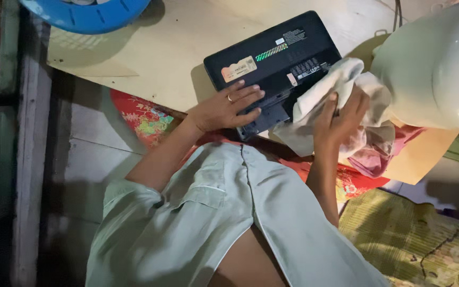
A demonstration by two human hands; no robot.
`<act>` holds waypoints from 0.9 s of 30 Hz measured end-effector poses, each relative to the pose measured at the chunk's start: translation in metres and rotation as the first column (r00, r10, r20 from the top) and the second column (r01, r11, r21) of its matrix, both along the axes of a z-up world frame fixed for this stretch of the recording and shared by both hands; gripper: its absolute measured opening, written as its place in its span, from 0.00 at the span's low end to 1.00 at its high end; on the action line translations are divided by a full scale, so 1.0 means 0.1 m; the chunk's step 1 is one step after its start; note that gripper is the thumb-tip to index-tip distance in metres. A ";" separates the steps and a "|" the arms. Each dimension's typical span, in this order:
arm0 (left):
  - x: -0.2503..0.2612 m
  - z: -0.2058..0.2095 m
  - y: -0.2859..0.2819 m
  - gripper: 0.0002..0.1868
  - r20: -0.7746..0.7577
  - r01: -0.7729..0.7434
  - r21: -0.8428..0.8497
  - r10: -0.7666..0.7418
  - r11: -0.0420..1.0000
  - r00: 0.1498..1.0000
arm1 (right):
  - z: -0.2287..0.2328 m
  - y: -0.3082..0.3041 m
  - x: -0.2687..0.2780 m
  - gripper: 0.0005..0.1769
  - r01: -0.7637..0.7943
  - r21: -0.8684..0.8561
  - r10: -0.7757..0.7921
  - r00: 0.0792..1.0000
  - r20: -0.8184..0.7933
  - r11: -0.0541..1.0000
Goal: The person wipes a white electric kettle with a pink cloth, then cleans a black laptop by wiping the lid, bottom, and keyboard area. The person opens and closes the laptop during the process and continues wiping the exterior surfaces.
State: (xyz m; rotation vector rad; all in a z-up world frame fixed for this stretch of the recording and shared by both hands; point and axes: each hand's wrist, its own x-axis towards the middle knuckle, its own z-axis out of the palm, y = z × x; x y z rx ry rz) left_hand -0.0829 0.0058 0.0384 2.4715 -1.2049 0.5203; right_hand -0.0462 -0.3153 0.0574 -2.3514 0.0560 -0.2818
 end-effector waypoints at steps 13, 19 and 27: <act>-0.01 0.23 -0.04 0.40 -0.388 0.277 0.213 -0.179 0.937 0.904 | 0.04 0.02 0.35 0.33 -0.147 -0.163 0.164 0.981 0.100 0.976; -0.11 0.09 -0.10 0.44 -0.358 0.223 0.282 -0.113 0.933 0.927 | -0.15 0.36 0.75 0.35 -0.368 -0.361 0.391 0.920 -0.010 0.857; -0.05 -0.08 -0.18 0.45 -0.668 -0.485 -0.489 0.047 0.725 0.743 | -0.19 0.99 0.35 0.36 -0.509 -0.378 0.478 0.860 -0.179 0.774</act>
